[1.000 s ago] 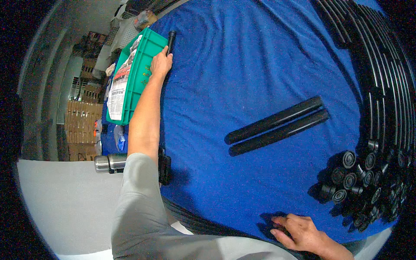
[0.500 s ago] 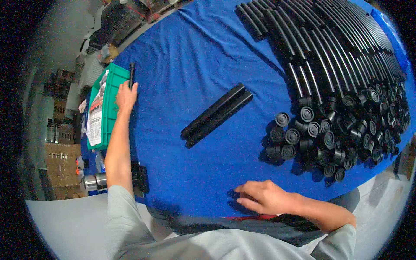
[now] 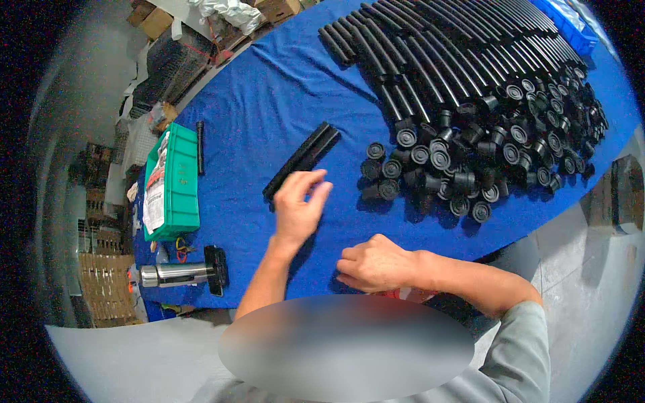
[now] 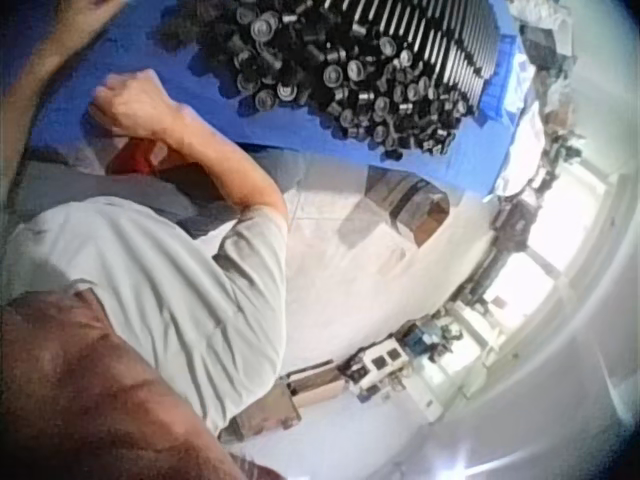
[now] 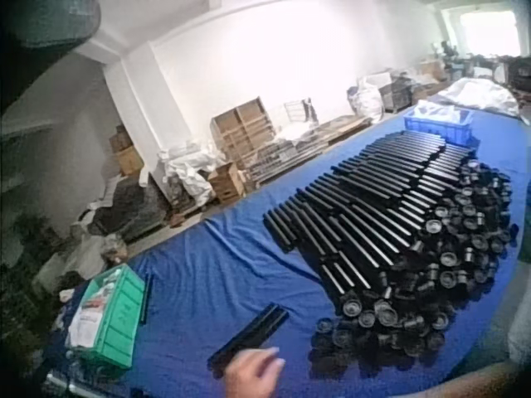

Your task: The person attaches end caps onto pipes by hand and places the assembled pipes on the table.

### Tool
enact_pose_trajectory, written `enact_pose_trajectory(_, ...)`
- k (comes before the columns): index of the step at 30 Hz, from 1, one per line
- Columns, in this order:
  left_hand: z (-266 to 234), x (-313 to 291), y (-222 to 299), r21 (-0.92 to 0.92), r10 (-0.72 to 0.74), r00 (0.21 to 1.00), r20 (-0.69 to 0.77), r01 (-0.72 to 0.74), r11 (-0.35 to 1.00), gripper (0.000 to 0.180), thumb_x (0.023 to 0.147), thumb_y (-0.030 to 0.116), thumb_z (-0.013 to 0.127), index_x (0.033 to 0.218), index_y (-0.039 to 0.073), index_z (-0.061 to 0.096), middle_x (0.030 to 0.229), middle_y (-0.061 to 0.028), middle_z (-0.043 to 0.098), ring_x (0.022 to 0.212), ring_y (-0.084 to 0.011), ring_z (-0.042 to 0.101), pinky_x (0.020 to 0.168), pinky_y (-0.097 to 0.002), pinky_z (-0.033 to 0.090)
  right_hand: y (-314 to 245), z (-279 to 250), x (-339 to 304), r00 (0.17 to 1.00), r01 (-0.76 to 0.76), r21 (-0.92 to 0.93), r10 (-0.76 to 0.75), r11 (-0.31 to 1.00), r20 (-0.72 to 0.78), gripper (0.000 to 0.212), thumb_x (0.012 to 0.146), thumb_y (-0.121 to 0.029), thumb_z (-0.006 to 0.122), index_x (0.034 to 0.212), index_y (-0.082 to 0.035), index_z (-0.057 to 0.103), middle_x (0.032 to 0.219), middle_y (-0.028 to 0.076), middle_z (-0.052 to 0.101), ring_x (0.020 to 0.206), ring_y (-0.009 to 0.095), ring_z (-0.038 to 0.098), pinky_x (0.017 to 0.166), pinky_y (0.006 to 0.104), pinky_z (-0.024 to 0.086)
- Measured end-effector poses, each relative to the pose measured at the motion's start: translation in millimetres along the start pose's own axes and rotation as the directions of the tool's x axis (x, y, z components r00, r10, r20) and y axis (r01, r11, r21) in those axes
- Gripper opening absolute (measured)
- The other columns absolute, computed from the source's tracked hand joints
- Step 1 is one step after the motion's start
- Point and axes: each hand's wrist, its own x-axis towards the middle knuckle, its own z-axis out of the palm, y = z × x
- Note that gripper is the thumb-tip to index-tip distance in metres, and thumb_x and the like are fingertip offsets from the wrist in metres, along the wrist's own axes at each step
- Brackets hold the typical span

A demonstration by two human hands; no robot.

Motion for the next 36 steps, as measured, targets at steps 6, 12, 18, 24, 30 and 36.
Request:
enact_pose_trajectory(6,44.2,-9.6,39.2,-0.084,0.045,0.996,0.071,-0.039,0.996,0.047,0.073,0.020,0.084,0.112,0.003,0.063,0.103,-0.0128,0.066,0.092,-0.0279,0.064,0.078,-0.0364,0.053,0.4,18.3,-14.0,0.992,0.112,-0.074,-0.108,0.991,0.061,0.024,0.086,-0.026,0.065,0.074,-0.008,0.055,0.066,0.007,0.054,0.057,0.028,0.061,0.046,0.0426,0.048)
enact_pose_trajectory(12,42.2,-21.3,28.7,-0.040,-0.022,0.993,0.116,0.027,0.999,0.038,0.075,0.015,0.079,0.106,0.002,0.062,0.102,-0.0144,0.065,0.093,-0.0324,0.062,0.083,-0.0411,0.051,-2.3,14.3,-8.0,0.999,0.031,-0.004,-0.031,1.000,0.009,0.024,0.087,-0.025,0.065,0.075,-0.006,0.056,0.070,0.009,0.058,0.058,0.031,0.061,0.048,0.0449,0.048)
enact_pose_trajectory(18,-1.6,-63.6,20.2,-0.116,-0.297,0.955,-0.014,0.293,0.949,0.035,0.080,0.010,0.074,0.112,0.001,0.062,0.106,-0.0132,0.065,0.096,-0.0278,0.063,0.084,-0.0362,0.051,-1.8,3.2,-1.6,0.836,-0.402,0.267,0.470,0.876,-0.283,0.031,0.086,-0.022,0.073,0.104,-0.001,0.058,0.087,0.017,0.059,0.065,0.031,0.062,0.058,0.0429,0.050)
enact_pose_trajectory(24,-24.8,-107.0,45.0,-0.133,-0.157,0.981,0.113,0.171,0.976,0.035,0.078,0.005,0.075,0.110,0.003,0.062,0.110,-0.0136,0.064,0.101,-0.0318,0.061,0.087,-0.0404,0.050,-1.9,2.2,0.4,0.867,-0.374,0.472,0.482,0.798,-0.128,0.044,0.089,-0.023,0.072,0.119,0.002,0.052,0.095,0.018,0.062,0.076,0.029,0.066,0.067,0.0386,0.054)
enact_pose_trajectory(30,-30.4,-88.2,41.9,-0.247,-0.161,0.972,0.169,0.200,0.948,0.034,0.076,0.003,0.077,0.108,0.002,0.064,0.108,-0.0143,0.066,0.100,-0.0305,0.064,0.088,-0.0382,0.051,3.3,-7.3,5.6,0.873,-0.388,0.543,0.486,0.745,-0.043,0.043,0.089,-0.022,0.072,0.119,0.002,0.053,0.094,0.019,0.065,0.082,0.031,0.068,0.069,0.0383,0.055)
enact_pose_trajectory(36,-34.7,-61.7,37.6,-0.219,0.000,0.961,0.277,0.064,0.974,0.032,0.075,0.002,0.076,0.106,0.002,0.067,0.109,-0.0147,0.067,0.099,-0.0296,0.065,0.088,-0.0381,0.052,5.0,-8.0,4.1,0.907,-0.276,0.413,0.377,0.868,-0.187,0.041,0.088,-0.023,0.073,0.116,0.001,0.054,0.092,0.018,0.060,0.077,0.035,0.064,0.068,0.0423,0.052)
